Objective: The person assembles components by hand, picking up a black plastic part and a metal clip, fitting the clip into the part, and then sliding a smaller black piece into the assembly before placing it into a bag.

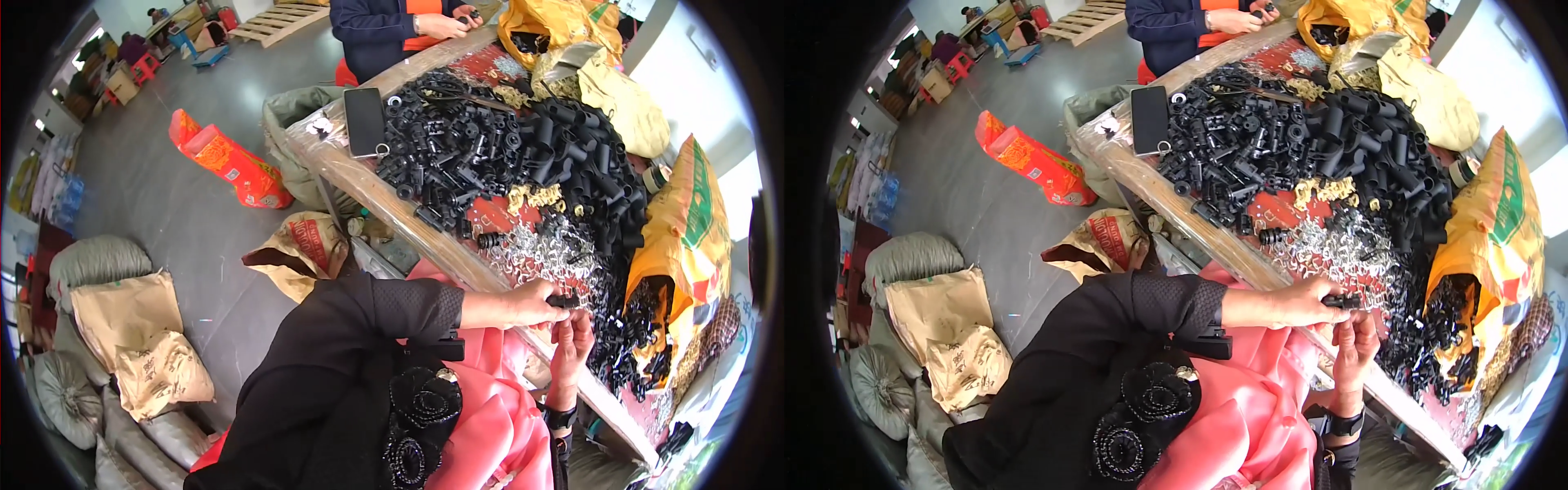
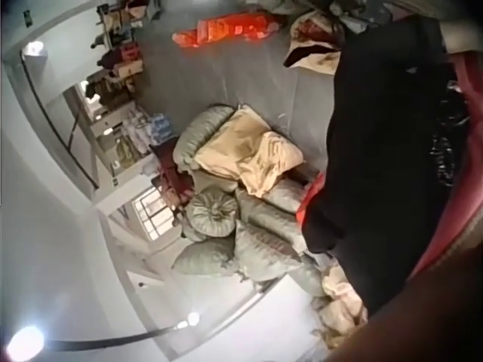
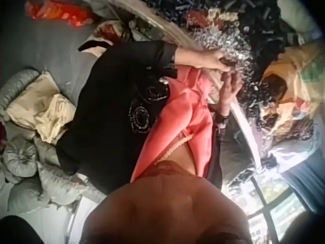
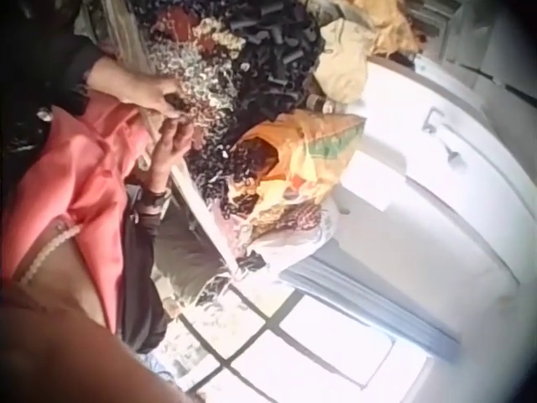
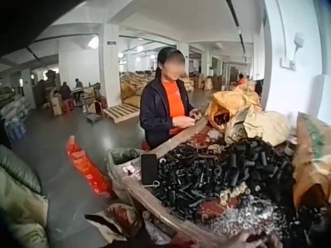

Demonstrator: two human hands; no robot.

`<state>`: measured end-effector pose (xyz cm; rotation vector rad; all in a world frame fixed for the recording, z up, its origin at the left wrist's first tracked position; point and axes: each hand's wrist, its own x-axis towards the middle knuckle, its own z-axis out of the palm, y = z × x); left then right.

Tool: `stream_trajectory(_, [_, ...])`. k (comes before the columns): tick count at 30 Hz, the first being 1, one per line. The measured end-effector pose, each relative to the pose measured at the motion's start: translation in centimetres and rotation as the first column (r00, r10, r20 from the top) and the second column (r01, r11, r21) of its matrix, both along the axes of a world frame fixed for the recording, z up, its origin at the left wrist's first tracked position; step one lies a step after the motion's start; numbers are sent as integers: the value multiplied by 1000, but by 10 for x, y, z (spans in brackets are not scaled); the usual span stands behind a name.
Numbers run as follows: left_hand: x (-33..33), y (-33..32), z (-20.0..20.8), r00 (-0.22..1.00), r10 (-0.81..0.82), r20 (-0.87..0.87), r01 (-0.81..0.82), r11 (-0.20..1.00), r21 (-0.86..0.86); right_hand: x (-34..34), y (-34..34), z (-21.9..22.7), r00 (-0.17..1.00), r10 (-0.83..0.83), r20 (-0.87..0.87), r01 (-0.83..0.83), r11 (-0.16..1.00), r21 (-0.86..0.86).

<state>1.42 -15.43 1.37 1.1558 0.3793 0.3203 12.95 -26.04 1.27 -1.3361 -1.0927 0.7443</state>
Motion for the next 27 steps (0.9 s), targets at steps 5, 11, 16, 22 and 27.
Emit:
stream_trajectory(5, [-5, 4, -15, 984, -92, 150, 143, 916, -375, -4, -3, 4, 987, -10, 162, 9, 1000, 5])
stream_trajectory(11, [-22, 21, -21, 997, -12, 78, 57, 787, -614, 0, 11, 17, 769, -39, 638, 71, 997, -25])
stream_trajectory(16, [-30, 35, -15, 996, -41, 75, 78, 790, -608, -5, 25, 31, 678, -12, 735, 8, 1000, 10])
stream_trajectory(22, [-22, 35, -10, 987, -149, 59, 156, 818, -554, -1, 30, 29, 623, -28, 782, -68, 994, 90])
stream_trajectory(27, [-17, 32, -5, 979, -186, 78, 201, 868, -454, 7, 31, 17, 601, -24, 799, -75, 994, 86])
